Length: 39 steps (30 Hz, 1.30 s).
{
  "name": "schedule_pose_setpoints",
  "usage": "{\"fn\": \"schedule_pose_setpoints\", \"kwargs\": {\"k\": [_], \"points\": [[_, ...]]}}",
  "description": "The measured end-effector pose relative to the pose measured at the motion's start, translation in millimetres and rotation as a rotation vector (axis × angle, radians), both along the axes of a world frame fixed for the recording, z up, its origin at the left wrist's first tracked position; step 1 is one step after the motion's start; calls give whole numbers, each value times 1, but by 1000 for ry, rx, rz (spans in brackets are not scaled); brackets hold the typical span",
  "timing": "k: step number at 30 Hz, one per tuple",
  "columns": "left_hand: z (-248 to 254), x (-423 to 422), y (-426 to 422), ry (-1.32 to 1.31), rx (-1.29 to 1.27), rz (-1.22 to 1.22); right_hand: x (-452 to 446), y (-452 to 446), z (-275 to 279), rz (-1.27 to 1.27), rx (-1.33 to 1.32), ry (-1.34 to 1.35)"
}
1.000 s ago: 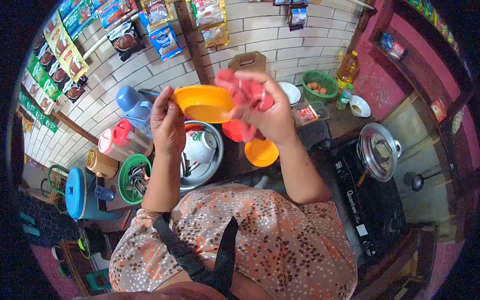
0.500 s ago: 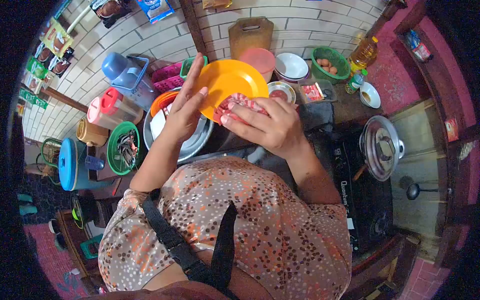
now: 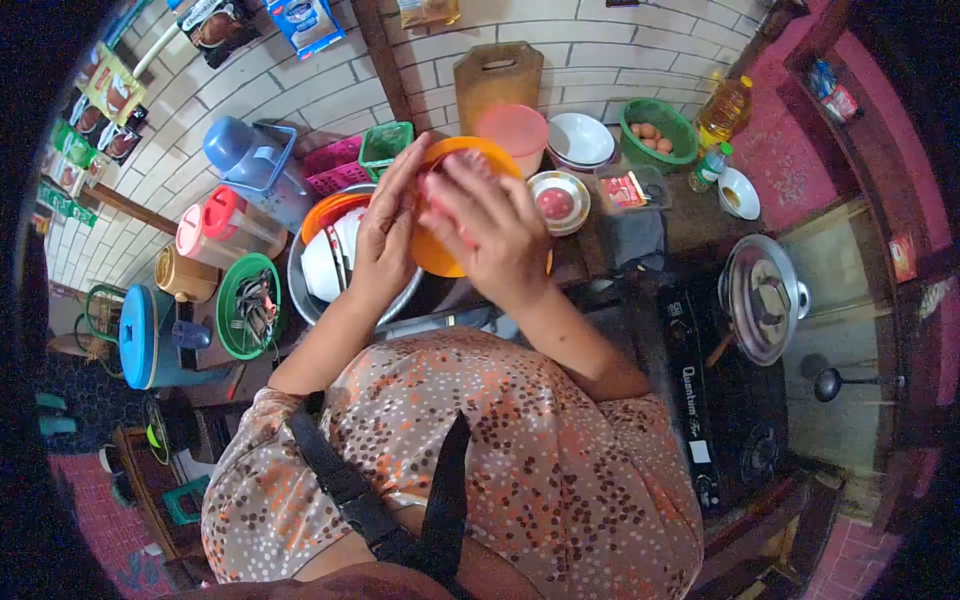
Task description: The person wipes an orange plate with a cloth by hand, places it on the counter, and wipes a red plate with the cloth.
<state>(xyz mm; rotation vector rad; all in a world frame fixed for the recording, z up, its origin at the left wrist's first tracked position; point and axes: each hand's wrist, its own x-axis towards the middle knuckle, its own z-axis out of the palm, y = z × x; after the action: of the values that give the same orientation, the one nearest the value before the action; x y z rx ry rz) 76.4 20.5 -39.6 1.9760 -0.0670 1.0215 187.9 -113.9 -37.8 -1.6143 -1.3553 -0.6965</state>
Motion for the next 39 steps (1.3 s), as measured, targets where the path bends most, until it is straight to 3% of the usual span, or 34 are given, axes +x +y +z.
{"fn": "schedule_pose_setpoints", "kwargs": {"k": [5,9,12,18,20,24,28,30,34,39], "points": [[-1,-8,-3,-13,-77,61,1,-9,-17,10,-114,-175],[-3,-6,-3,-11,-61,57,17,2,-9,-92,-8,-69],[-8,-3,-3,-40,-45,56,2,4,-3,-4,-24,-34],[-19,-6,0,13,-319,55,-3,-10,-23,82,-149,-52],[-24,-4,0,30,-376,-11,10,-16,-27,-41,-172,-106],[-19,5,-5,27,-234,-33,24,-6,-24,-116,-29,-15],[-14,16,-1,14,-267,-34,5,-10,-12,53,-104,-27],[-18,21,1,15,-592,-114,8,-15,-18,60,-147,-41],[-36,22,-10,50,-742,-181,33,-29,-32,-59,-242,-41],[-79,22,-18,112,-967,-242,41,-37,-79,24,-194,399]]}}
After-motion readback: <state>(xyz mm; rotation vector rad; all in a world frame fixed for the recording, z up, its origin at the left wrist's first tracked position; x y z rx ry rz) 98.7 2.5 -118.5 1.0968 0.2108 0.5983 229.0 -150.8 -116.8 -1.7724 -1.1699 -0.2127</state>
